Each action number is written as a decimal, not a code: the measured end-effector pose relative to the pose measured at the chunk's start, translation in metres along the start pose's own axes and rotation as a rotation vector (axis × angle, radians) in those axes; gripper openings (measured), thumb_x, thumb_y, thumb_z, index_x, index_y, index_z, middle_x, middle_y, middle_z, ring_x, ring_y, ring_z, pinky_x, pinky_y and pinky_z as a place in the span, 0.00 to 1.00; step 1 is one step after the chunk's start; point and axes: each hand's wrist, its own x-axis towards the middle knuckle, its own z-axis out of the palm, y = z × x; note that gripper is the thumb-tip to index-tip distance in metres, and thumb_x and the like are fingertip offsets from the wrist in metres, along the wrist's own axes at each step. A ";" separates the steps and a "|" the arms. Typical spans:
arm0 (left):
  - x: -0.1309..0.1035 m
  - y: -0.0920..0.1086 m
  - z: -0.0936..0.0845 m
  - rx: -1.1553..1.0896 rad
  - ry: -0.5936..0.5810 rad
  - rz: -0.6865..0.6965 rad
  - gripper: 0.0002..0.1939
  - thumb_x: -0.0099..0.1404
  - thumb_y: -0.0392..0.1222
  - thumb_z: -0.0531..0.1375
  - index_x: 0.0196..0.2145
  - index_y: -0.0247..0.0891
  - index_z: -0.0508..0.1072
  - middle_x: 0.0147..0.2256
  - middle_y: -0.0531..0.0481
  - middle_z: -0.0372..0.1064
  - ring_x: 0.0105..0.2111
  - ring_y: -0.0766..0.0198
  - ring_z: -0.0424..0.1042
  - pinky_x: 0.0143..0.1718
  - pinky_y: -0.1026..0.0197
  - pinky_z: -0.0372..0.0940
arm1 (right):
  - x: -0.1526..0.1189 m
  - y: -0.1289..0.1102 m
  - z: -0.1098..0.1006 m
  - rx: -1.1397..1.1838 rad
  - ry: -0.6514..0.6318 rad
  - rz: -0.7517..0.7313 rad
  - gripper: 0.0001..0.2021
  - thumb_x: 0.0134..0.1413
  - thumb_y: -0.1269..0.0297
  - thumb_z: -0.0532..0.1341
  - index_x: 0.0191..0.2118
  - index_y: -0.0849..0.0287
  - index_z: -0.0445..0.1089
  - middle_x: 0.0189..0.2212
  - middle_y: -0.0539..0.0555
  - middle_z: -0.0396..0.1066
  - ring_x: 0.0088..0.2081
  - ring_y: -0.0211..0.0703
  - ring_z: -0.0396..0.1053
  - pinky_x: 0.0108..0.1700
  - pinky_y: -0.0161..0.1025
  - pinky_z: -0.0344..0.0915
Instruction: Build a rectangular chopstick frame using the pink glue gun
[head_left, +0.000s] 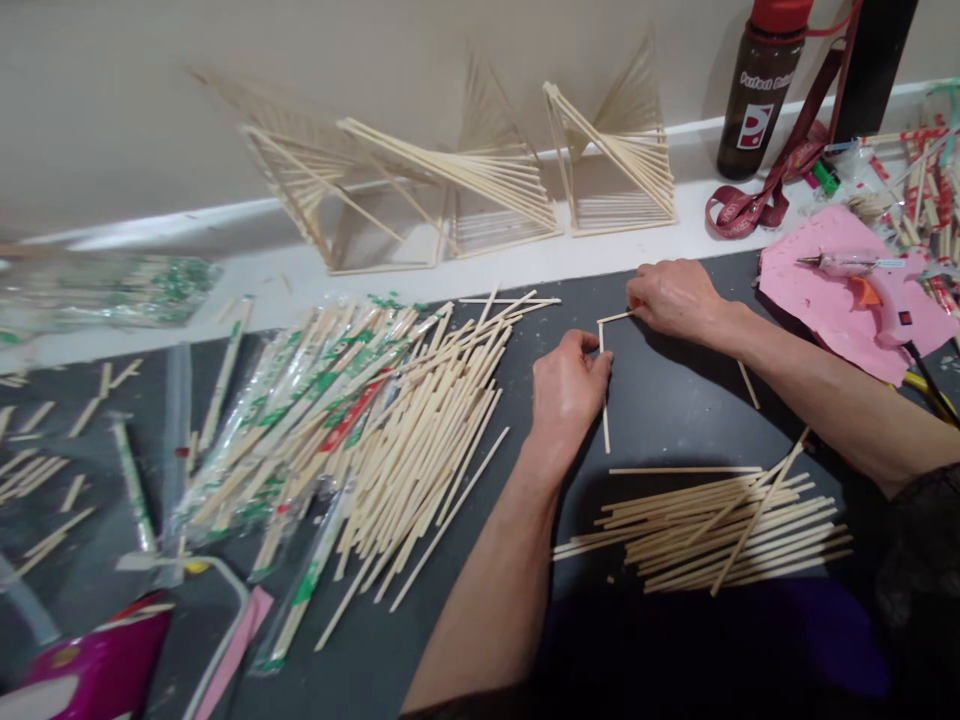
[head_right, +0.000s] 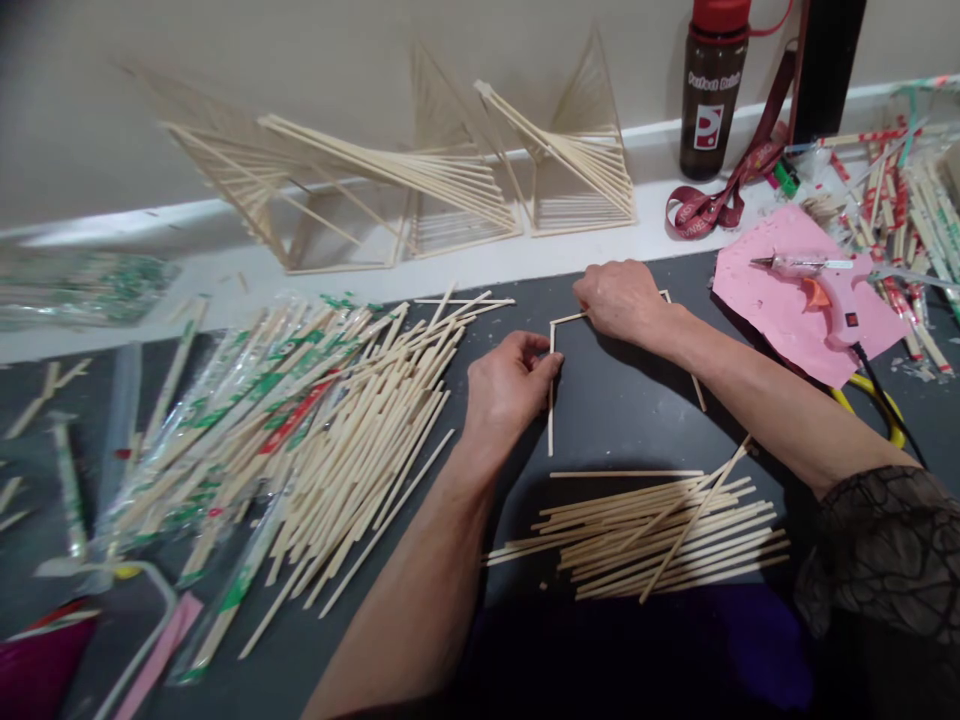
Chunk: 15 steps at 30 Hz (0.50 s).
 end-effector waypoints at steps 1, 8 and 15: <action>0.000 0.000 0.000 -0.002 -0.003 0.001 0.14 0.63 0.42 0.60 0.45 0.34 0.77 0.31 0.47 0.76 0.34 0.56 0.75 0.40 0.57 0.65 | 0.000 0.000 -0.001 -0.001 -0.003 0.001 0.17 0.63 0.69 0.53 0.48 0.59 0.78 0.48 0.61 0.77 0.44 0.48 0.73 0.36 0.40 0.58; 0.002 0.003 -0.001 0.028 -0.006 0.000 0.16 0.64 0.40 0.60 0.48 0.35 0.78 0.31 0.46 0.77 0.35 0.55 0.76 0.42 0.57 0.65 | 0.000 -0.001 -0.002 0.003 -0.005 0.003 0.16 0.63 0.69 0.54 0.47 0.59 0.78 0.48 0.60 0.78 0.45 0.50 0.74 0.37 0.40 0.58; 0.003 0.004 0.000 0.038 -0.006 0.000 0.16 0.64 0.41 0.59 0.48 0.35 0.77 0.31 0.46 0.77 0.36 0.54 0.76 0.43 0.56 0.66 | 0.001 0.000 -0.001 -0.006 -0.003 -0.006 0.17 0.64 0.68 0.53 0.48 0.59 0.78 0.48 0.60 0.78 0.45 0.50 0.74 0.37 0.40 0.59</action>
